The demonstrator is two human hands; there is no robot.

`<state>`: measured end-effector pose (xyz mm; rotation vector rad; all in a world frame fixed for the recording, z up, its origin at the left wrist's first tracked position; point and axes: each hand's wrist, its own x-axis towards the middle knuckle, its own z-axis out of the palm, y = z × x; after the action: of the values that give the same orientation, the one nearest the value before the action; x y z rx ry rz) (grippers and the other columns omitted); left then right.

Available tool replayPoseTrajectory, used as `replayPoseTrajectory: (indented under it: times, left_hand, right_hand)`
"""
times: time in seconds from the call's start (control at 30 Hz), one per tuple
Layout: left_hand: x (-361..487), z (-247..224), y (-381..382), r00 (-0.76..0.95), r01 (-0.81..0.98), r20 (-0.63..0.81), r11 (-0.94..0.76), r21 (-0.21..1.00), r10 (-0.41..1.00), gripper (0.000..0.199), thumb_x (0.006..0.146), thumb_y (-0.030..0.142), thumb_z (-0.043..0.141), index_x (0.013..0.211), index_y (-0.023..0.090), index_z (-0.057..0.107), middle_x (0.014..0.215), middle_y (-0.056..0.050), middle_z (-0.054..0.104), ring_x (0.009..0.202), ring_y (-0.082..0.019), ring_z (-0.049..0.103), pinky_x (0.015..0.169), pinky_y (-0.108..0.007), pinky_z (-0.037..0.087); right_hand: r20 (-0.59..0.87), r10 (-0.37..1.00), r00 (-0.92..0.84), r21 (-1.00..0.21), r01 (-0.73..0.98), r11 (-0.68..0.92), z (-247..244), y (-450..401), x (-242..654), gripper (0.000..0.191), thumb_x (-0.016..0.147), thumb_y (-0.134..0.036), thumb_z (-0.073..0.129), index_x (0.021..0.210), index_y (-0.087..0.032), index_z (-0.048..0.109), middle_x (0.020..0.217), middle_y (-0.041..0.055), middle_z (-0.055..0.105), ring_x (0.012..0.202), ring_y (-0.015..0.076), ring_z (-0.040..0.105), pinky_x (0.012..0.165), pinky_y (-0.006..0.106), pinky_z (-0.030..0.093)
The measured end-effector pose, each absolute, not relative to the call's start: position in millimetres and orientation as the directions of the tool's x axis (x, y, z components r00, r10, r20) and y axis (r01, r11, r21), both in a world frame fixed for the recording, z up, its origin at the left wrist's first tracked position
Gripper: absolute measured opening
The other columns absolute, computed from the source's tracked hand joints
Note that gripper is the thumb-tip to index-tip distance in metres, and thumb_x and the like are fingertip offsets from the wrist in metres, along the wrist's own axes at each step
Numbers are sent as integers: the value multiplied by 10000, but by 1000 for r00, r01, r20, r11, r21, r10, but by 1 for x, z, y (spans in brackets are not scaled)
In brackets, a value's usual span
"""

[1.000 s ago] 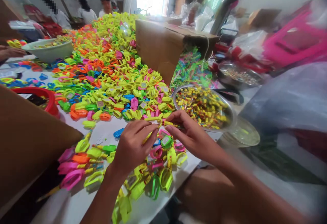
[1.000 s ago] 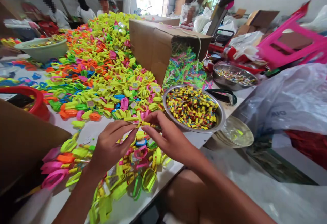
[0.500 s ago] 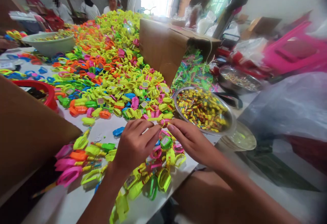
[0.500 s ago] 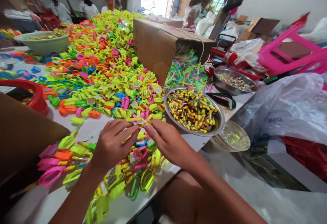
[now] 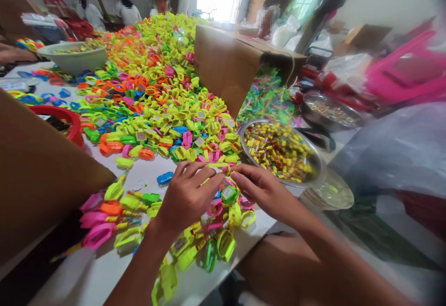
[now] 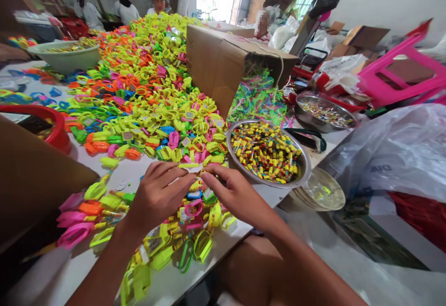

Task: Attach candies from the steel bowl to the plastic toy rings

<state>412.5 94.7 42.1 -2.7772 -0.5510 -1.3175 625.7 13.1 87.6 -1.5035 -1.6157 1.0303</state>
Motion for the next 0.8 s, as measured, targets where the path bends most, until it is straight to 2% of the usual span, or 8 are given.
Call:
replayPoseTrajectory:
  times: [0.1,0.27,0.37,0.47,0.57,0.67,0.73,0.8]
  left_hand:
    - [413,43,95,593,301,752,-945,126,289,175,1010,122,664,1148,194,743,1010,-42,813,995,-247,695,858,-414,480]
    - [410,40,100,616,277,729,-948,154,299,177,1013,140,679,1165,190,753,1054,-41,830,993,-253,724,867,-426,498]
    - [399,44,106,604,147,730,-945,292,319,177,1009,147,698,1168,193,761,1141,-52,838,1029,-220,771,905,-383,548]
    - [379,47,117,482,109,735,-864,491,478,143,1010,165,690,1116,195,783,1106,-54,842,1026,-193,791,932,-323,583]
    - [353,36,137,457,366,548,-710,602,700,189,1053,303,628,1064,208,792,1124,-63,822,1065,-226,772,986,-348,570]
    - [329,8,160,524,686,199,-549,477,828,333,1056,403,558,1239,216,765,1329,-100,755,1202,-307,716,1068,-430,520]
    - [317,-12,172,514,771,32,-478,421,857,406,1037,426,548,1325,206,729,1396,-124,717,1243,-331,687,1085,-442,501]
    - [310,-27,179,507,790,-46,-442,424,861,423,1017,446,556,1318,202,726,1374,-125,722,1236,-323,684,1066,-413,505]
  right_hand:
    - [-124,988,-91,-944,318,-89,82,14,628,420,1071,-621,574,1018,-212,655,696,-52,475,582,110,415,519,238,330]
    - [-161,982,-97,-950,285,-128,74,20,629,453,1042,-650,606,1021,-200,657,634,-68,461,528,102,402,496,240,297]
    - [-102,990,-92,-915,399,-57,71,26,633,430,1077,-603,564,1040,-190,681,737,-24,567,636,128,503,582,255,395]
    - [29,989,-142,-816,568,105,61,31,641,340,1115,-498,537,1111,-195,691,987,47,685,880,183,617,790,305,489]
    - [87,955,-284,-714,651,258,47,34,646,259,1128,-407,537,1173,-203,690,1158,94,676,1072,227,625,959,367,500]
    - [79,907,-414,-583,719,379,35,35,641,239,1124,-368,550,1199,-217,719,1224,124,648,1181,269,583,1053,442,480]
    - [40,881,-471,-485,762,429,30,36,634,232,1117,-358,564,1214,-243,740,1247,129,651,1185,289,569,1044,474,484]
    - [21,870,-493,-429,781,453,28,36,630,234,1108,-349,580,1251,-260,743,1274,133,657,1189,300,569,1032,489,494]
